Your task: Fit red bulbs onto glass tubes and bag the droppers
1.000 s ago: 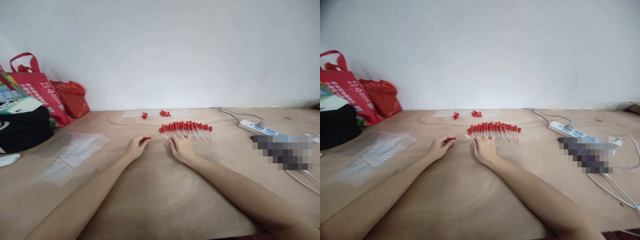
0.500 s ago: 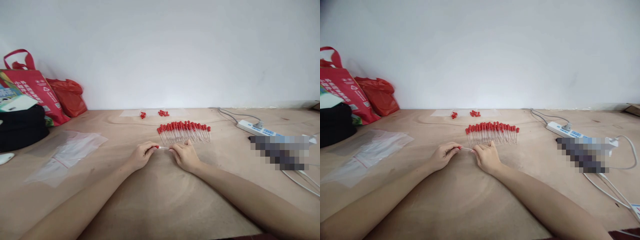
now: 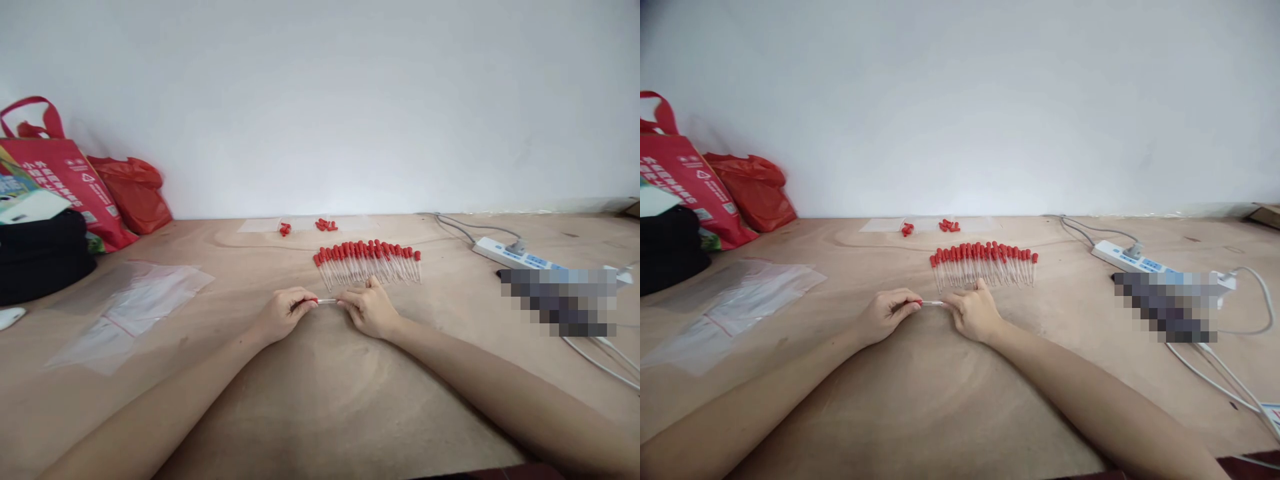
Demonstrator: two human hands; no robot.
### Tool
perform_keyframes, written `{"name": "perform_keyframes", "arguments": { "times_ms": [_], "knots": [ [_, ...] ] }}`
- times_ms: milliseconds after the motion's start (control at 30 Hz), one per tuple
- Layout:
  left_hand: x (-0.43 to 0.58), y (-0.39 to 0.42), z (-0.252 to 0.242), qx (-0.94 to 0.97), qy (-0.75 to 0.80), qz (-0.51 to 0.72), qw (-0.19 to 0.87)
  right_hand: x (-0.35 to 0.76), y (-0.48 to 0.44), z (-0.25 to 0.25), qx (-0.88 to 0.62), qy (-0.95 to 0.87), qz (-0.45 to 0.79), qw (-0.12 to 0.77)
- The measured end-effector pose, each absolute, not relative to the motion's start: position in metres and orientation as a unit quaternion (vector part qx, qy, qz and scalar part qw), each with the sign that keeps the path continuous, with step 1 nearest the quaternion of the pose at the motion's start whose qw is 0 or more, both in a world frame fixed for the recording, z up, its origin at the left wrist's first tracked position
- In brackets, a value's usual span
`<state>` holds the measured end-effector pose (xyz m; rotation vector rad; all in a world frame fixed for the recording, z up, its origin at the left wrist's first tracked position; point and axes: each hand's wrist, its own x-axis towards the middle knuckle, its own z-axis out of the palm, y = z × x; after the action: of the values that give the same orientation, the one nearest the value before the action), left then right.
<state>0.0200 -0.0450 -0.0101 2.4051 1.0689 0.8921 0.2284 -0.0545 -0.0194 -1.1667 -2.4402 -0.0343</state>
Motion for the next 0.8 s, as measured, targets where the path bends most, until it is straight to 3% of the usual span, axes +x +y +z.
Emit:
{"name": "perform_keyframes", "arguments": {
  "times_ms": [267,800],
  "knots": [
    [0.0197,-0.0452,-0.0138,0.88,0.369,0.286,0.091,0.2269,-0.0545,-0.015,-0.413,-0.89,-0.077,0.176],
    [0.0207,-0.0447,-0.0169,0.913,0.256,0.316,0.039,0.2192,-0.0554,-0.0215,-0.382,-0.897,0.005,0.22]
  ]
}}
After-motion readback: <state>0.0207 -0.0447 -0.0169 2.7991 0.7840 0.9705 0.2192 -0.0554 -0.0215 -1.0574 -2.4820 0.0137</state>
